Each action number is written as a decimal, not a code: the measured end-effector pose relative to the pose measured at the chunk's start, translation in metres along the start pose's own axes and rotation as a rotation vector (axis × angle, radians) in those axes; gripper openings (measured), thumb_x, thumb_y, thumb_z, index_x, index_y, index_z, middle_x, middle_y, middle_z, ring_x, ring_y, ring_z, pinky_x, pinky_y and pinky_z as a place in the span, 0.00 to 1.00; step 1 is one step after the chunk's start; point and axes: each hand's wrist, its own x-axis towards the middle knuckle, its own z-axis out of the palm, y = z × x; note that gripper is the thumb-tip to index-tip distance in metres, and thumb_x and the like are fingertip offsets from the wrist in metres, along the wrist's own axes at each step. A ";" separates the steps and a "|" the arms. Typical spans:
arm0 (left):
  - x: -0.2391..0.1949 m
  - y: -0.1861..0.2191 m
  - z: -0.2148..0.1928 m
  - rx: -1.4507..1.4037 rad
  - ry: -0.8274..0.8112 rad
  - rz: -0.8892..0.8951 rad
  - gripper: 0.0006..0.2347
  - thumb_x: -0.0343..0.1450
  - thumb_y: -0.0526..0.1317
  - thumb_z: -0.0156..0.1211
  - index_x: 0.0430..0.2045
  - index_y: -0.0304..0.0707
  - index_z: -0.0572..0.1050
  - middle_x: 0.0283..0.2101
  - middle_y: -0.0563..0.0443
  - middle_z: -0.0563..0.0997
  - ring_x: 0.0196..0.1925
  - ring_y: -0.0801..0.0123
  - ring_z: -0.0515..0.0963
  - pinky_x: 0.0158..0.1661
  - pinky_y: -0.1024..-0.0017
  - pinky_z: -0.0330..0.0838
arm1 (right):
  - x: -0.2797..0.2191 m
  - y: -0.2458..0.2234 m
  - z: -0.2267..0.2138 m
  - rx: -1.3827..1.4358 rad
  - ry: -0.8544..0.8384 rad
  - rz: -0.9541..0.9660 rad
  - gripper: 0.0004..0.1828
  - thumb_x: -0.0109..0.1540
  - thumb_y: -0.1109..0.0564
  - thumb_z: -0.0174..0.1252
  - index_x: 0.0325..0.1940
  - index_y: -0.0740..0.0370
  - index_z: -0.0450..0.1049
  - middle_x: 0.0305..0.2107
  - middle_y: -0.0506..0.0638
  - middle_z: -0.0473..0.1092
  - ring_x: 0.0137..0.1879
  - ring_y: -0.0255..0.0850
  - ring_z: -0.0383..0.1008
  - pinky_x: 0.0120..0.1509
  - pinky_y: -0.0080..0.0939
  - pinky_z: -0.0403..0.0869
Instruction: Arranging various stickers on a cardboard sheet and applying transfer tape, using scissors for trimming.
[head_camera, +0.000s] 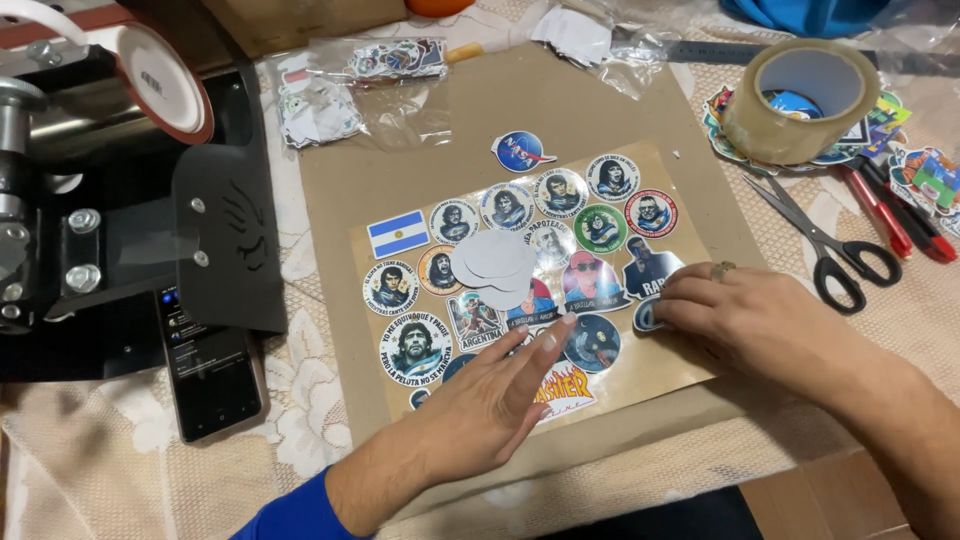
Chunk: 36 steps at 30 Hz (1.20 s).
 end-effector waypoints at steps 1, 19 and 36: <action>0.021 0.020 -0.020 0.010 0.001 0.009 0.46 0.73 0.28 0.56 0.70 0.46 0.19 0.75 0.26 0.52 0.75 0.41 0.63 0.73 0.46 0.52 | 0.000 0.004 -0.001 -0.009 0.010 0.001 0.11 0.62 0.45 0.55 0.45 0.45 0.77 0.44 0.43 0.76 0.48 0.40 0.76 0.45 0.43 0.74; 0.054 0.026 0.070 -0.030 -0.113 0.122 0.37 0.71 0.61 0.45 0.72 0.51 0.39 0.76 0.13 0.44 0.73 0.27 0.62 0.73 0.39 0.52 | 0.009 0.021 0.010 0.058 0.093 -0.265 0.10 0.62 0.54 0.55 0.45 0.60 0.72 0.38 0.51 0.73 0.48 0.50 0.71 0.54 0.49 0.71; 0.068 0.036 0.000 -0.331 0.359 -0.074 0.46 0.73 0.30 0.61 0.72 0.56 0.25 0.71 0.20 0.59 0.63 0.38 0.78 0.65 0.47 0.70 | -0.007 -0.027 0.009 0.678 0.524 0.450 0.14 0.59 0.65 0.62 0.48 0.57 0.81 0.44 0.53 0.80 0.51 0.39 0.80 0.61 0.35 0.76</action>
